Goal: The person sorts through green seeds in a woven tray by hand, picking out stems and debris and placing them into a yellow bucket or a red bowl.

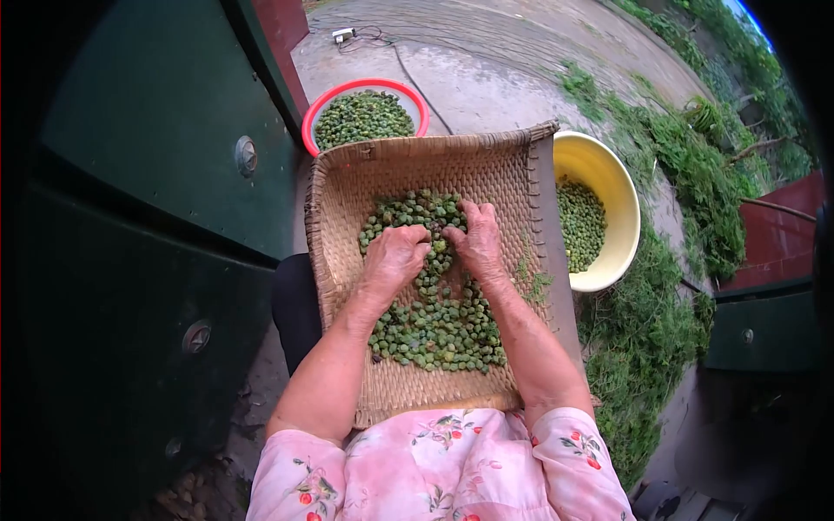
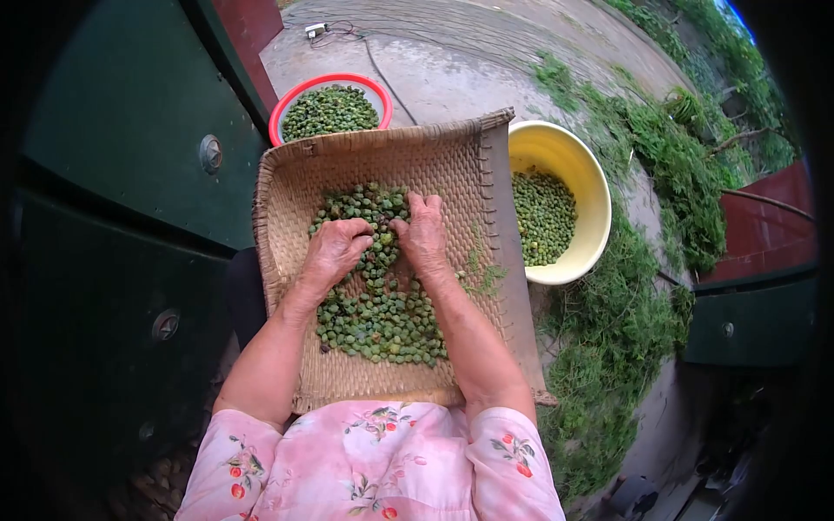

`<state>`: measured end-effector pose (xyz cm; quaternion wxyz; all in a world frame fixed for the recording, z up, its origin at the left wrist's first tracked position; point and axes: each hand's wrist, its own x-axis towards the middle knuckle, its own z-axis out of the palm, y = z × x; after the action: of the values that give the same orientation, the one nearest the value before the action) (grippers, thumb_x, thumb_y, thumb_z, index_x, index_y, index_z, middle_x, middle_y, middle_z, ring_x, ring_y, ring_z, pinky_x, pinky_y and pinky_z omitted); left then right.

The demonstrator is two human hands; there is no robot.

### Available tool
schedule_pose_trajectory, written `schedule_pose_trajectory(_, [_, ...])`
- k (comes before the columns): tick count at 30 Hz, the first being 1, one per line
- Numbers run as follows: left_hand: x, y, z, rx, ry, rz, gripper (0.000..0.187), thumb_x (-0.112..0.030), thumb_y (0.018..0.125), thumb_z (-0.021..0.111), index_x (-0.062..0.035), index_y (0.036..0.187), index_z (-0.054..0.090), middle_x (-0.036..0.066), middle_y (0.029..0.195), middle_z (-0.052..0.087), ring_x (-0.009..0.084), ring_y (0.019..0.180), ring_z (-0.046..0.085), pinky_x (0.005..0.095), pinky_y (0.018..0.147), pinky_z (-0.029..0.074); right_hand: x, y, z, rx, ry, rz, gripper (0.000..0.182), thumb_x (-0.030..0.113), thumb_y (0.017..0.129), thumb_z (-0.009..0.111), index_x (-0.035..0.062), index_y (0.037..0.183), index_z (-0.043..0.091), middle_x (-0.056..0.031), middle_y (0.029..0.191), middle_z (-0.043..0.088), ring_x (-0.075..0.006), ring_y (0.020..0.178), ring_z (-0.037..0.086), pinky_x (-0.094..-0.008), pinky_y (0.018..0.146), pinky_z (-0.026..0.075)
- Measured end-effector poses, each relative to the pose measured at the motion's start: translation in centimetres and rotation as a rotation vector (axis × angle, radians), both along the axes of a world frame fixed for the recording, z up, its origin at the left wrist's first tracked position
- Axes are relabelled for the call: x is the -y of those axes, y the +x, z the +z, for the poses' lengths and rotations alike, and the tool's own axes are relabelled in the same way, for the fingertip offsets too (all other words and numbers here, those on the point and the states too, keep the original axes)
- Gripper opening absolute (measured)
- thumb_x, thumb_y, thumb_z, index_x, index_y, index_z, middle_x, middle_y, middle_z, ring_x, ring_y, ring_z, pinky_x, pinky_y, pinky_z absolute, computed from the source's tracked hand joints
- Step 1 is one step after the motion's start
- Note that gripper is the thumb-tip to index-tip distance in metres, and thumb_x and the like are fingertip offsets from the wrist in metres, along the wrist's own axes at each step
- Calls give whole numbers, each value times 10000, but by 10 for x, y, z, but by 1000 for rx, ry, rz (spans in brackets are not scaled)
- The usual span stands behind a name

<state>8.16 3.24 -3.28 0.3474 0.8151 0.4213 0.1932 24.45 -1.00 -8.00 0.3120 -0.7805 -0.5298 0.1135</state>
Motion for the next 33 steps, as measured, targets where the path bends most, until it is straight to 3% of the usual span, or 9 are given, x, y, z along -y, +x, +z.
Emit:
schedule_pose_trajectory(5, [-5, 0, -17, 184, -53, 9, 154, -110, 771, 640, -9, 884, 661, 118, 752, 669, 218, 663, 644, 335, 624, 497, 1, -3, 7, 21, -66, 10, 427, 124, 709, 687, 26, 1083, 507, -203, 1051, 455, -402, 907, 566, -468, 749, 488])
schedule_pose_trajectory(8, [-7, 4, -21, 380, -543, 103, 145, -99, 800, 636, 8, 895, 660, 58, 741, 665, 113, 610, 598, 253, 542, 466, -2, -18, 21, 69, -157, -71, 399, 118, 717, 660, 13, 1069, 505, -207, 1040, 453, -403, 913, 566, -472, 757, 487])
schedule_pose_trajectory(11, [-6, -1, -11, 496, -729, 139, 142, -106, 834, 621, -7, 931, 651, 31, 764, 659, 70, 590, 574, 195, 501, 435, -4, -19, 18, 10, -141, -114, 378, 110, 718, 642, 10, 1057, 507, -204, 1038, 451, -403, 909, 566, -474, 756, 487])
schedule_pose_trajectory(20, [-10, -4, -11, 648, -1043, 288, 151, -172, 885, 605, -50, 974, 612, 37, 814, 665, 89, 629, 608, 191, 526, 483, 5, -13, 4, -45, -21, -116, 307, 110, 713, 644, 21, 995, 565, -194, 1020, 465, -391, 914, 548, -462, 787, 467])
schedule_pose_trajectory(26, [-11, -5, -21, 817, -1246, 411, 236, -280, 887, 614, -61, 971, 588, 62, 902, 640, 141, 750, 619, 314, 643, 539, 17, -15, 30, -249, 105, -85, 253, 144, 721, 665, 27, 937, 608, -164, 950, 521, -315, 894, 536, -407, 824, 443])
schedule_pose_trajectory(28, [-10, -3, -14, 840, -1367, 453, 317, -343, 873, 623, -53, 991, 572, 82, 926, 595, 185, 818, 596, 336, 641, 544, 17, -33, 41, -371, 124, 16, 279, 160, 760, 668, 40, 1007, 616, -148, 939, 542, -268, 826, 571, -363, 741, 480])
schedule_pose_trajectory(30, [-9, -4, -13, 925, -1433, 496, 368, -386, 863, 627, -50, 999, 559, 90, 933, 564, 209, 844, 576, 354, 643, 547, 17, -48, 57, -539, 148, 135, 272, 164, 800, 671, 22, 1028, 625, -69, 919, 562, -159, 754, 548, -293, 679, 467])
schedule_pose_trajectory(32, [-8, -2, -3, 1075, -1443, 529, 389, -408, 857, 627, -52, 995, 550, 88, 925, 545, 215, 826, 559, 369, 650, 547, 12, -49, 56, -521, 178, 263, 255, 160, 809, 664, 12, 1014, 629, -82, 943, 582, -183, 777, 570, -300, 686, 473])
schedule_pose_trajectory(33, [-6, 0, 4, 1020, -1423, 683, 343, -374, 871, 619, -48, 955, 552, 85, 897, 541, 212, 795, 544, 353, 632, 547, 9, -48, 54, -510, 192, 327, 247, 157, 813, 661, 6, 1007, 631, -89, 955, 593, -195, 789, 581, -303, 689, 476])
